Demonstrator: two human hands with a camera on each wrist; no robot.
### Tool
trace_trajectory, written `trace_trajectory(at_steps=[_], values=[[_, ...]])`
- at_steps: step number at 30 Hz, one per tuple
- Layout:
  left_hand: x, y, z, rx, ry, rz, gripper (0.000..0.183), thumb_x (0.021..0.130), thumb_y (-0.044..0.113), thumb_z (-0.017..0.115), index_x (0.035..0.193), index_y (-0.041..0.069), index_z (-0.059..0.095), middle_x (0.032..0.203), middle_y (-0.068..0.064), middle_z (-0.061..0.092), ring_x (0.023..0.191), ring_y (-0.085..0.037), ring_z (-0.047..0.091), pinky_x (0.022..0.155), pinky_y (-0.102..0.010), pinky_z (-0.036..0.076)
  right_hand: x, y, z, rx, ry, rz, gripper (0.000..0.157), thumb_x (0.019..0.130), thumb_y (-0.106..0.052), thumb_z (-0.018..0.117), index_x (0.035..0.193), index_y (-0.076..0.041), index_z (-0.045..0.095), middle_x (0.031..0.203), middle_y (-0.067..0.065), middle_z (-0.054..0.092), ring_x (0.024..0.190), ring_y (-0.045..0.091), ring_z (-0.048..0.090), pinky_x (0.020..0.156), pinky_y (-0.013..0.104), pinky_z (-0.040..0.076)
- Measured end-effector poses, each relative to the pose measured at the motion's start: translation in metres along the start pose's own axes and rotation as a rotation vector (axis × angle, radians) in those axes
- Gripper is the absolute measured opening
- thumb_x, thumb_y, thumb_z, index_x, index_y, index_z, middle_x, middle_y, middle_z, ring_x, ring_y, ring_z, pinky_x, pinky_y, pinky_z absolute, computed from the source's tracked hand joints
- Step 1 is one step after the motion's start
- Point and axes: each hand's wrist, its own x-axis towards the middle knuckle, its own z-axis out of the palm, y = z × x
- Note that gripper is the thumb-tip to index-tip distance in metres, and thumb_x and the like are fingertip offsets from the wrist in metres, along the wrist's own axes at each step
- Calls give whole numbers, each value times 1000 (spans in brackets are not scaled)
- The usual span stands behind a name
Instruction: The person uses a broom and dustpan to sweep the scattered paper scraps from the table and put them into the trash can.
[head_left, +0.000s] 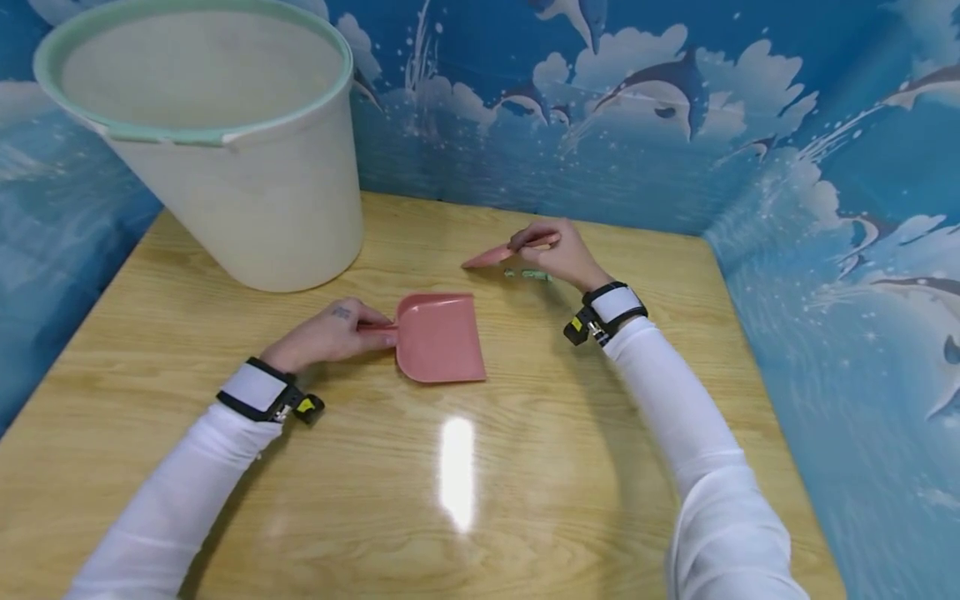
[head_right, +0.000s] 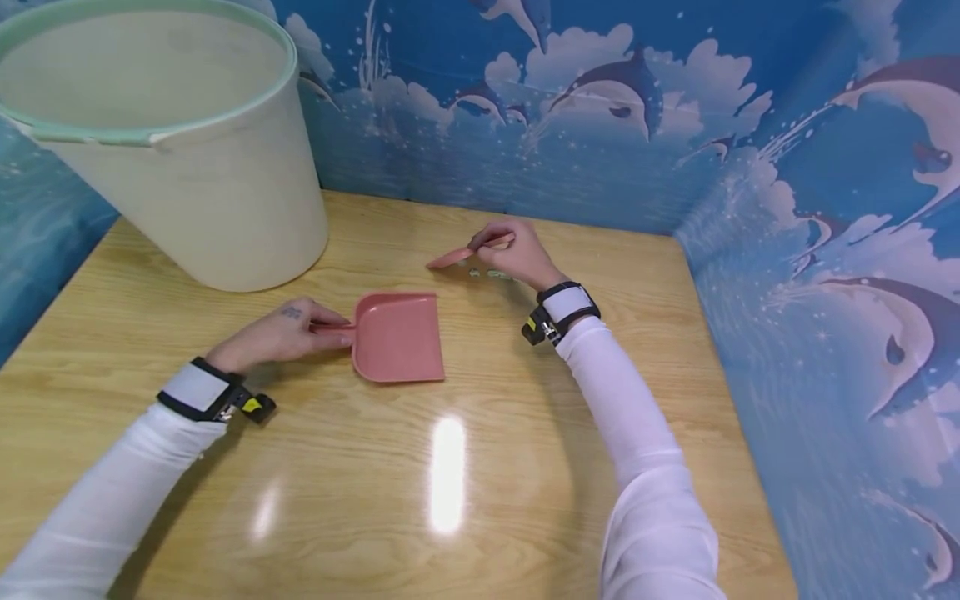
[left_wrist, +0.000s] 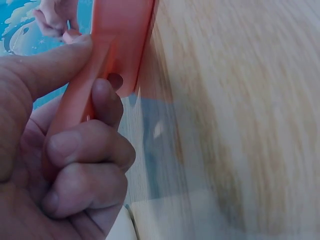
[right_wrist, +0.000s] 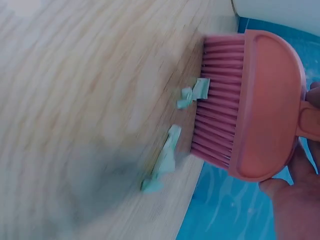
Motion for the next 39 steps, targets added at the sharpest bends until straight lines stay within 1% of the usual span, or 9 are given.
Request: trace_trajectory(at_steps=[11, 17, 20, 23, 27, 30, 33, 37, 39], values=[[0, -1, 0, -2, -6, -16, 36, 94, 31, 64, 120, 6, 67, 115, -12, 69, 73, -18, 57, 59, -30, 44, -28, 7, -26, 58, 42, 88, 13, 87, 7, 60, 92, 15, 69, 108, 35, 63, 110, 33, 58, 104, 42, 39], [0, -1, 0, 0, -2, 0, 34, 94, 31, 64, 118, 6, 69, 111, -11, 70, 69, -17, 57, 57, -30, 44, -39, 11, -37, 72, 91, 63, 13, 86, 12, 57, 91, 18, 67, 104, 38, 63, 108, 39, 58, 99, 43, 43], [0, 0, -1, -11, 0, -6, 34, 94, 30, 65, 117, 6, 69, 109, -10, 70, 66, -17, 55, 54, -30, 42, -43, 13, -40, 65, 120, 44, 14, 86, 11, 58, 95, 17, 68, 105, 36, 63, 106, 33, 60, 94, 35, 47], [0, 1, -1, -19, -2, -13, 34, 94, 31, 65, 117, 6, 69, 110, -11, 70, 64, -17, 54, 52, -30, 40, -49, 16, -44, 68, 165, 25, 18, 89, 8, 59, 103, 15, 67, 107, 31, 65, 77, 15, 63, 73, 22, 47], [2, -1, 1, -20, -9, -5, 36, 94, 31, 65, 118, 6, 68, 112, -11, 70, 62, -16, 53, 52, -30, 39, -60, 27, -54, 55, 248, 8, 22, 92, -1, 61, 111, 8, 68, 104, 23, 69, 43, 2, 32, 53, 19, 36], [2, -2, 1, -20, -7, -3, 36, 94, 31, 65, 119, 6, 68, 112, -11, 70, 61, -16, 52, 51, -30, 38, -71, 35, -65, -44, 301, 26, 24, 94, -12, 63, 114, -2, 70, 105, 18, 70, 44, 7, 32, 53, 20, 36], [1, -2, 0, -24, -2, -1, 36, 94, 31, 64, 118, 5, 68, 113, -12, 69, 63, -16, 52, 52, -30, 38, -85, 41, -76, -247, 334, 26, 26, 95, -19, 64, 116, -7, 71, 110, 15, 70, 64, 10, 56, 63, 23, 46], [1, -3, 0, -29, -1, -2, 37, 94, 32, 65, 119, 5, 68, 115, -13, 68, 67, -16, 54, 54, -30, 39, -103, 48, -89, -544, 334, -50, 24, 93, -11, 66, 114, 1, 70, 108, 22, 70, 93, 29, 65, 80, 43, 52], [0, -4, 0, -29, 0, -9, 37, 94, 33, 65, 119, 6, 68, 115, -13, 68, 67, -17, 54, 53, -30, 39, -110, 52, -92, -641, 315, -90, 23, 91, -6, 67, 110, 5, 70, 104, 25, 70, 92, 36, 65, 80, 52, 51]])
